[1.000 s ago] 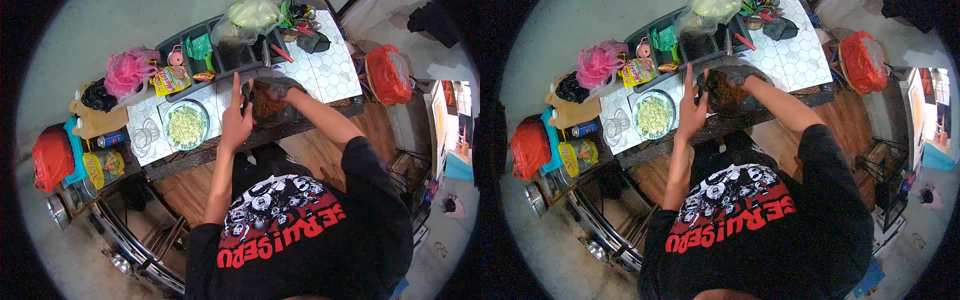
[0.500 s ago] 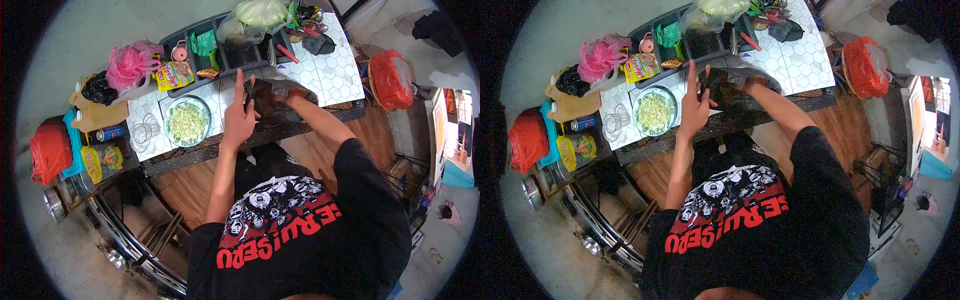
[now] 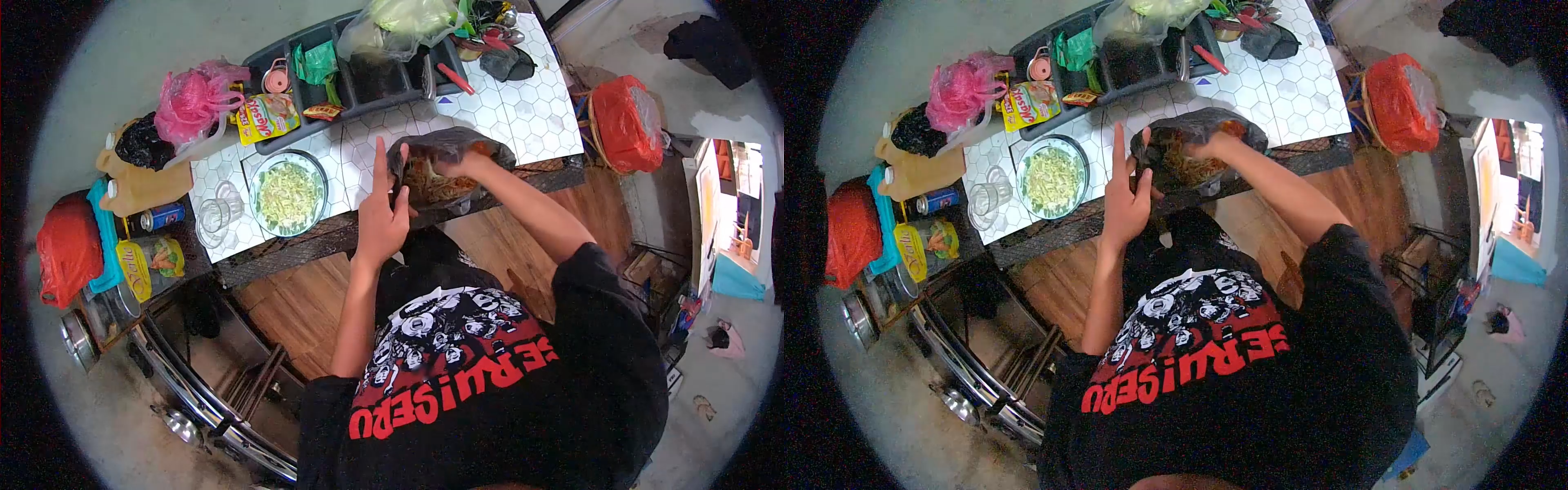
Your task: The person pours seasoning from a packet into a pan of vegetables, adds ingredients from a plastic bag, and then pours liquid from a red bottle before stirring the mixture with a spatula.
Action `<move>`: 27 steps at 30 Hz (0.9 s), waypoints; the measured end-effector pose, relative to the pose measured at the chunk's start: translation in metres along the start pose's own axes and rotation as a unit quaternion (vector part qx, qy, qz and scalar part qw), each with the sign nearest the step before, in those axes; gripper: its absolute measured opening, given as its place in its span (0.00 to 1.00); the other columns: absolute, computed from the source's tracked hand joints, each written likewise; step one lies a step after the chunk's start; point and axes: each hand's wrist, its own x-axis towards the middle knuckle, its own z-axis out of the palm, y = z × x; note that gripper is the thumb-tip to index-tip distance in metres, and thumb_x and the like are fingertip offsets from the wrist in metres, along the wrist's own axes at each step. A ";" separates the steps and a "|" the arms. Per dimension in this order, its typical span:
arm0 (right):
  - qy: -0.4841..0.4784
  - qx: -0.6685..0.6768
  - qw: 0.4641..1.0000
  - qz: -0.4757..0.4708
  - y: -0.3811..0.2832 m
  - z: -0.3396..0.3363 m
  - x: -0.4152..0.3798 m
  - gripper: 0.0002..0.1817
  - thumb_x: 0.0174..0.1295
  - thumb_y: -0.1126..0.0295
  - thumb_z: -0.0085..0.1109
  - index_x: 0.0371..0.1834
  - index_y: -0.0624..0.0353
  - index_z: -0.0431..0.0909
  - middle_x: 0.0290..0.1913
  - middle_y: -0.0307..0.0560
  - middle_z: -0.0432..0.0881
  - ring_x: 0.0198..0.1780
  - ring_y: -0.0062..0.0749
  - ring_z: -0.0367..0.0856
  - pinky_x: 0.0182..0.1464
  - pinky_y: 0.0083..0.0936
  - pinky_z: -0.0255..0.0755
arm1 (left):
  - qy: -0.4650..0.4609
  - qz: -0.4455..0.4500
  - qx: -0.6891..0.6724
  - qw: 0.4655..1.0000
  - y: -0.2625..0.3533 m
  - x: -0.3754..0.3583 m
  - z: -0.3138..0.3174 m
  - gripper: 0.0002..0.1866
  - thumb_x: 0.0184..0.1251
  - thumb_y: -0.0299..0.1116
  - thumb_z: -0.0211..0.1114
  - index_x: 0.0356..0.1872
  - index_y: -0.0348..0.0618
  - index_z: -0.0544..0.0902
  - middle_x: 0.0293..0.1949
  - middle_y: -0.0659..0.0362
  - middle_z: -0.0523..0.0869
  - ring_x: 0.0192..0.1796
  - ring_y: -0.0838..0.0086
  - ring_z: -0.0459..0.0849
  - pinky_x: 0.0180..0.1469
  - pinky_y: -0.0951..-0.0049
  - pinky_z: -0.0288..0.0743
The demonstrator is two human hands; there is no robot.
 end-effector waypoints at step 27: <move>-0.071 0.298 0.945 0.116 -0.107 -0.164 -0.082 0.27 0.48 0.77 0.68 0.56 0.61 0.76 0.32 0.46 0.83 0.28 0.30 0.81 0.29 0.29 0.76 | 0.001 -0.017 0.014 1.000 -0.001 0.022 0.005 0.44 0.62 0.17 0.49 0.75 0.56 0.38 0.62 0.51 0.76 0.27 0.64 0.85 0.33 0.69 0.79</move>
